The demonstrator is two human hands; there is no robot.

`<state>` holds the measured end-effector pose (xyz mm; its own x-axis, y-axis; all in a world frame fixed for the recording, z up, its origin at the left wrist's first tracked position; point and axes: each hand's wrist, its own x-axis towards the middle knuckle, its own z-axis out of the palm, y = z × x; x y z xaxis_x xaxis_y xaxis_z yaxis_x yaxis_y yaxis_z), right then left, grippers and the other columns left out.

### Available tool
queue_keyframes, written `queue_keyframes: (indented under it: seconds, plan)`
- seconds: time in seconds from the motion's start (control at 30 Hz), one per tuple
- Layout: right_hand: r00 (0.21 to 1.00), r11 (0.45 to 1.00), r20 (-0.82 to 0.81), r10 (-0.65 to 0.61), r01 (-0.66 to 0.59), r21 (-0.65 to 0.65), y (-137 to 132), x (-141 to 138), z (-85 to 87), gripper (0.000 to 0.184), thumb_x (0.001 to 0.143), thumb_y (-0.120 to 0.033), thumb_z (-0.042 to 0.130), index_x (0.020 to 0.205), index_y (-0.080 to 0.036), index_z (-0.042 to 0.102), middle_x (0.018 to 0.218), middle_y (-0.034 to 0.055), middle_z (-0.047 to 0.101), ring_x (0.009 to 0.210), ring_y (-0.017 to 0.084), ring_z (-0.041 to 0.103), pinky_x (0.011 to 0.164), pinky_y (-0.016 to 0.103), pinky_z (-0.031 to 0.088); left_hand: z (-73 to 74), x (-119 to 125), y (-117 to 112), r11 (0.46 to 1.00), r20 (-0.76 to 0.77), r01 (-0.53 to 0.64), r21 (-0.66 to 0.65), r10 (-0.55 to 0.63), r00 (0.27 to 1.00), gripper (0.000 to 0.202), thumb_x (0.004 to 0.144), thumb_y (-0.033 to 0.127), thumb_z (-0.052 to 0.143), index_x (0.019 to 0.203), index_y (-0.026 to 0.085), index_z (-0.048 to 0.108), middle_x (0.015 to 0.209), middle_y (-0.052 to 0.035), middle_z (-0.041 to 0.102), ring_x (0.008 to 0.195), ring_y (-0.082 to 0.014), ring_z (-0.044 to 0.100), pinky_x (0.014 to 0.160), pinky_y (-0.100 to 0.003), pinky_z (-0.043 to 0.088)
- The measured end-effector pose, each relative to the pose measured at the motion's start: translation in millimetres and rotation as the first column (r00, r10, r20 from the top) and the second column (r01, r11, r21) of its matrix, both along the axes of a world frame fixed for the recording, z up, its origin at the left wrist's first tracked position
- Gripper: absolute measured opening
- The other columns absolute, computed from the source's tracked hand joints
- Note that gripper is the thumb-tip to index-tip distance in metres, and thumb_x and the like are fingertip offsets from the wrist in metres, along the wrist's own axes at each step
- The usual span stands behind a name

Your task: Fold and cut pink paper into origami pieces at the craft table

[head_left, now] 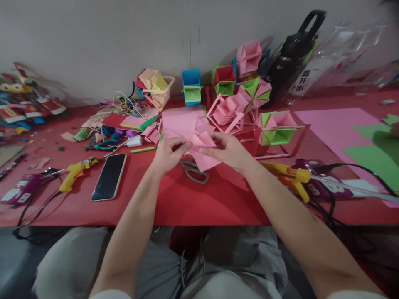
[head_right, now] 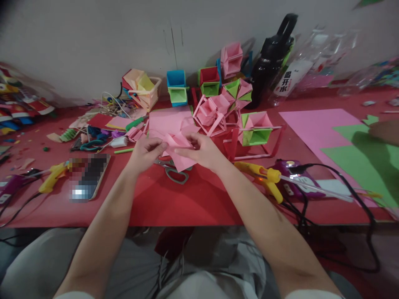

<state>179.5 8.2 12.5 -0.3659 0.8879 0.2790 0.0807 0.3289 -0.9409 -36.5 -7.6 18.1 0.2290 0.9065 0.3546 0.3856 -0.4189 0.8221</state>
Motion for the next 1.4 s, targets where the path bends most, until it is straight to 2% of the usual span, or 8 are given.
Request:
queue_keyframes:
  seconds: [0.1, 0.37, 0.6, 0.83, 0.93, 1.1, 1.2, 1.4]
  plan:
    - [0.996, 0.998, -0.084, -0.020, 0.014, -0.069, 3.0, 1.5, -2.0, 0.042, 0.070, -0.035, 0.087, 0.109, -0.022, 0.077, 0.107, 0.0048, 0.077, 0.094, 0.022, 0.072, 0.082, 0.036, 0.059, -0.6, -1.3, 1.2, 1.000, 0.049, -0.004, -0.002, 0.004, 0.999, 0.035, 0.090, 0.040, 0.063, 0.063, 0.018, 0.061, 0.053, 0.0019, 0.051, 0.050, -0.0106, 0.045, 0.050, -0.025, 0.035]
    - [0.986, 0.978, -0.081, -0.143, 0.154, 0.139, 5.0, 1.8, -2.2, 0.016, 0.077, -0.023, 0.072, 0.090, -0.024, 0.080, 0.089, 0.0018, 0.078, 0.085, 0.020, 0.071, 0.080, 0.036, 0.055, -5.6, -3.5, 3.8, 0.999, 0.104, 0.006, -0.044, -0.002, 0.995, 0.019, 0.086, 0.031, 0.065, 0.088, 0.017, 0.078, 0.070, -0.0036, 0.071, 0.054, -0.0108, 0.059, 0.054, -0.022, 0.050]
    - [0.992, 0.969, -0.020, -0.127, 0.129, 0.213, 1.9, 1.4, 0.4, 0.019, 0.079, -0.017, 0.066, 0.090, -0.022, 0.080, 0.088, 0.0034, 0.077, 0.081, 0.019, 0.069, 0.074, 0.033, 0.053, -7.9, -2.3, 0.3, 0.995, 0.127, -0.007, -0.101, 0.020, 0.992, 0.038, 0.080, 0.020, 0.065, 0.116, 0.018, 0.076, 0.073, -0.0023, 0.073, 0.050, -0.0101, 0.059, 0.049, -0.021, 0.051]
    - [0.993, 0.954, 0.008, -0.114, 0.107, 0.279, 3.1, 3.3, -2.6, 0.030, 0.078, -0.007, 0.066, 0.093, -0.026, 0.082, 0.099, 0.0030, 0.078, 0.091, 0.019, 0.070, 0.082, 0.033, 0.055, -3.6, -7.8, 3.2, 0.911, 0.395, 0.161, -0.379, 0.002, 0.919, 0.033, 0.085, 0.032, 0.057, 0.105, 0.013, 0.076, 0.073, -0.0033, 0.069, 0.061, -0.0155, 0.070, 0.059, -0.025, 0.055]
    - [0.993, 0.927, 0.059, -0.101, 0.072, 0.368, 3.3, 3.7, -4.9, 0.040, 0.077, -0.001, 0.060, 0.096, -0.028, 0.083, 0.102, 0.0031, 0.076, 0.098, 0.020, 0.069, 0.089, 0.036, 0.055, -2.0, -2.4, 3.0, 0.882, 0.385, 0.112, -0.457, 0.083, 0.919, 0.036, 0.086, 0.045, 0.066, 0.104, 0.014, 0.069, 0.081, -0.0028, 0.068, 0.062, -0.0142, 0.069, 0.057, -0.024, 0.055]
    - [0.991, 0.879, 0.124, -0.052, -0.014, 0.477, 2.4, 3.6, -7.5, 0.045, 0.079, 0.000, 0.056, 0.100, -0.030, 0.081, 0.114, 0.0045, 0.071, 0.110, 0.022, 0.066, 0.097, 0.041, 0.053, 1.5, 5.3, -1.7, 0.862, 0.343, 0.095, -0.497, 0.094, 0.935, 0.059, 0.071, 0.039, 0.085, 0.121, 0.018, 0.059, 0.082, 0.0008, 0.065, 0.058, -0.0087, 0.059, 0.054, -0.021, 0.052]
    - [0.987, 0.856, 0.115, -0.109, 0.035, 0.516, 3.2, 3.8, -7.9, 0.051, 0.077, 0.000, 0.058, 0.116, -0.029, 0.076, 0.124, 0.0063, 0.069, 0.121, 0.024, 0.063, 0.106, 0.046, 0.049, 1.3, 5.4, -2.0, 0.862, 0.363, 0.146, -0.485, 0.046, 0.931, 0.055, 0.068, 0.038, 0.088, 0.112, 0.015, 0.066, 0.085, -0.0024, 0.067, 0.059, -0.0084, 0.058, 0.052, -0.020, 0.050]
    - [0.950, 0.929, -0.110, -0.292, 0.309, 0.205, 9.3, 3.6, -9.0, 0.035, 0.088, -0.030, 0.069, 0.122, -0.024, 0.069, 0.121, 0.0092, 0.072, 0.109, 0.025, 0.068, 0.093, 0.042, 0.056, -3.6, 4.8, 3.7, 0.922, 0.507, 0.114, -0.370, 0.098, 0.856, 0.038, 0.066, 0.037, 0.090, 0.088, 0.014, 0.068, 0.077, 0.0000, 0.066, 0.066, -0.0096, 0.060, 0.061, -0.021, 0.053]
